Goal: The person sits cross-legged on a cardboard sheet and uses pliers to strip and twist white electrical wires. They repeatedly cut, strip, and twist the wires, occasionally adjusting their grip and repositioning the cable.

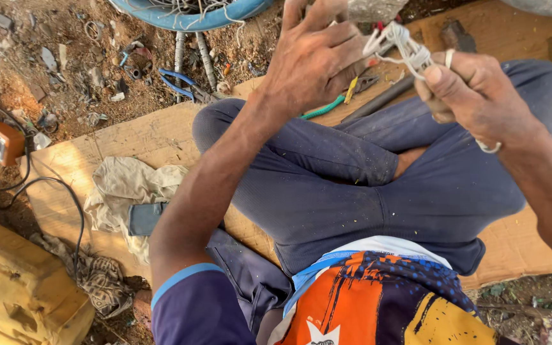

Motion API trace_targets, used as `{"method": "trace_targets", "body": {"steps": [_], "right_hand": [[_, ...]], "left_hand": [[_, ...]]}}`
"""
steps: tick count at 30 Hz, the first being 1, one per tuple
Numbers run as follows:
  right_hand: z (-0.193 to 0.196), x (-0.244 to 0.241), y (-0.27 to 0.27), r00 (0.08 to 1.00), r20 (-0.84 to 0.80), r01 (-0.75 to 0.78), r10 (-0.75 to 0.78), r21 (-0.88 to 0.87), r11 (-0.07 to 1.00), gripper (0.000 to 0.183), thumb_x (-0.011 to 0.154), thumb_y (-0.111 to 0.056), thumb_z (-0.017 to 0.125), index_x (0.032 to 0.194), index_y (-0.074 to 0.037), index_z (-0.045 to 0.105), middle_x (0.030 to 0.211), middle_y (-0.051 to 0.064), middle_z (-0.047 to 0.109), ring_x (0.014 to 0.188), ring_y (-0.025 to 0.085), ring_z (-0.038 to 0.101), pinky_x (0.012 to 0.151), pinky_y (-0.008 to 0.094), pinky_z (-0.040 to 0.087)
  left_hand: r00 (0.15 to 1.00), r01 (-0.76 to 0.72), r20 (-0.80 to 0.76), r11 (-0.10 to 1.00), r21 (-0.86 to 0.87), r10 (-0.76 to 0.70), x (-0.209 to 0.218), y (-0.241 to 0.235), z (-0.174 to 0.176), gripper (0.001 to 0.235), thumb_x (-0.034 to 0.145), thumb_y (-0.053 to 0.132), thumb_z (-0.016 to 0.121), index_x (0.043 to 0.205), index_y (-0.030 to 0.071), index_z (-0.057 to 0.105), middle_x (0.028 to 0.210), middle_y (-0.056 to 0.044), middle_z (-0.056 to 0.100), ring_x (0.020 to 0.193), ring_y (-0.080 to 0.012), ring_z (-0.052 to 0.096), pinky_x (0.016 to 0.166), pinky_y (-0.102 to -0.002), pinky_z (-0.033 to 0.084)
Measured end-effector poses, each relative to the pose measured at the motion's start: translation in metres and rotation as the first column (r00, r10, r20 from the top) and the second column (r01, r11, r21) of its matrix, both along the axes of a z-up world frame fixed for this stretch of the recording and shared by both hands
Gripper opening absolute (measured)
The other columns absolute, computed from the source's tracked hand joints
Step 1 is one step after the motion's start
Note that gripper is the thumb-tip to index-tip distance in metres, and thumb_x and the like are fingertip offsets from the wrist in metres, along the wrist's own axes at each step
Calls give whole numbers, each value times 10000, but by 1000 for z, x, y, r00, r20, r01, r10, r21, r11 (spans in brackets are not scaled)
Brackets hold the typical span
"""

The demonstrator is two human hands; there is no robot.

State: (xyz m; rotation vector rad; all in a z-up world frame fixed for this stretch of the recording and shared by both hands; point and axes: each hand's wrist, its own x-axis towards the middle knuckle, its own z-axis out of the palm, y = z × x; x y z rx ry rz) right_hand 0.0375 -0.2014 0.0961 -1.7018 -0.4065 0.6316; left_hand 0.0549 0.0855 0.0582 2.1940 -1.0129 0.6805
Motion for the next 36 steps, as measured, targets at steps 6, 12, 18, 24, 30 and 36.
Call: {"method": "trace_targets", "body": {"steps": [6,12,18,24,30,36], "right_hand": [[-55,20,24,656,751,330,-77,-193,924,494,1252,-334,534,889,1,541,639,34,465,546,100,482,501,281,355],[-106,37,46,372,925,459,-74,-114,881,259,1193,-136,521,1047,50,624,764,117,612,647,228,636,587,369,493],[-83,9,77,472,868,446,-156,-82,891,163,1195,-60,493,1251,74,568,1057,200,650,910,290,702,794,398,573],[-57,-21,118,391,920,235,15,-115,965,397,1077,-92,504,1346,189,428,1170,331,627,1024,466,652,884,459,561],[-66,35,46,799,480,340,-362,136,931,249,1153,-96,525,1342,-11,663,1111,116,731,948,164,706,862,292,606],[-155,60,28,845,532,246,58,-481,841,159,1063,-59,658,1176,-33,767,984,156,738,829,233,692,793,378,547]], "left_hand": [[868,-288,-487,893,-346,91,-55,-46,-18,253,1075,292,601,1141,88,735,863,-60,736,678,-161,652,626,-337,532],[694,-616,-650,723,-314,310,-58,-64,-39,258,1071,247,563,1216,84,701,859,-94,708,728,-181,622,639,-333,502],[830,-547,-464,615,-568,310,-61,-81,-66,338,1162,316,511,1400,83,569,1215,-144,684,1076,-176,706,885,-290,633],[702,-598,-687,367,-712,-190,-56,-75,-82,480,1094,325,540,1445,-1,570,1113,-121,711,941,-176,690,797,-359,595],[775,-580,-631,433,-691,32,-72,-25,-80,434,1123,374,460,1355,38,607,881,14,711,789,-61,691,1318,-382,28],[788,-581,-612,404,-706,65,-73,-27,-77,424,1172,373,433,1407,57,592,818,54,669,626,-15,510,1287,-436,131]]}}
